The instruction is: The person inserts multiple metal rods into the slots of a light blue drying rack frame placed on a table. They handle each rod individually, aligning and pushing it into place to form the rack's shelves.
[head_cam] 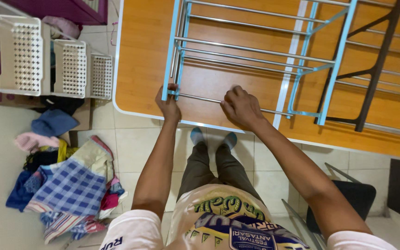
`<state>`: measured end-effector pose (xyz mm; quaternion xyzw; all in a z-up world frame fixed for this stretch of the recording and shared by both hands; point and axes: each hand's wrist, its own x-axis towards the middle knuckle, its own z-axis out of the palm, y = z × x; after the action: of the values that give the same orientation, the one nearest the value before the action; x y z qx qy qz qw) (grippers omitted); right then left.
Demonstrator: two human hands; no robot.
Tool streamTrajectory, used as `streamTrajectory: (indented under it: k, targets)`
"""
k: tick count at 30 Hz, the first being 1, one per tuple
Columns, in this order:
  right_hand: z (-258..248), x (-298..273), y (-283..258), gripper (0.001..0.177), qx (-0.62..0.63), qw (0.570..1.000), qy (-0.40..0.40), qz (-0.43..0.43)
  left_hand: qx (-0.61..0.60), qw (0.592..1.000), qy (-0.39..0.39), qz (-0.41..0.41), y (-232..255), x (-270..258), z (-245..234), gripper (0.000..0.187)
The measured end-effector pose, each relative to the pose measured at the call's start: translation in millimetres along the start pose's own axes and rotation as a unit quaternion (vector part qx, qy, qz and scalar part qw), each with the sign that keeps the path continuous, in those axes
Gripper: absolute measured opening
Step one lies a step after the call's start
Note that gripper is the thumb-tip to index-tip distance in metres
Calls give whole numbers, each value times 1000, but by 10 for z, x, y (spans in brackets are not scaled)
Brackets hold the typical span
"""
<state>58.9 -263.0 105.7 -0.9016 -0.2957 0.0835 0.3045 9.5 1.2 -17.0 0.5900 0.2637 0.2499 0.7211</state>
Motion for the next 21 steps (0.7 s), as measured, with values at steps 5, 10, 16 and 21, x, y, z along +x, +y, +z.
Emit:
streamTrajectory:
  k: [5, 10, 16, 21]
  targets:
    - [-178, -175, 80, 25, -30, 993, 116, 0, -63, 998, 23, 13, 109, -287, -109, 14]
    - [-212, -669, 193, 28, -3, 971, 235, 45, 126, 991, -29, -23, 258, -668, -183, 15]
    - [17, -1340, 410, 14, 84, 917, 343, 187, 142, 974, -174, -18, 349, -893, 115, 10]
    - [199, -1683, 671, 17, 132, 839, 445, 285, 170, 953, -247, 35, 418, -969, 542, 12]
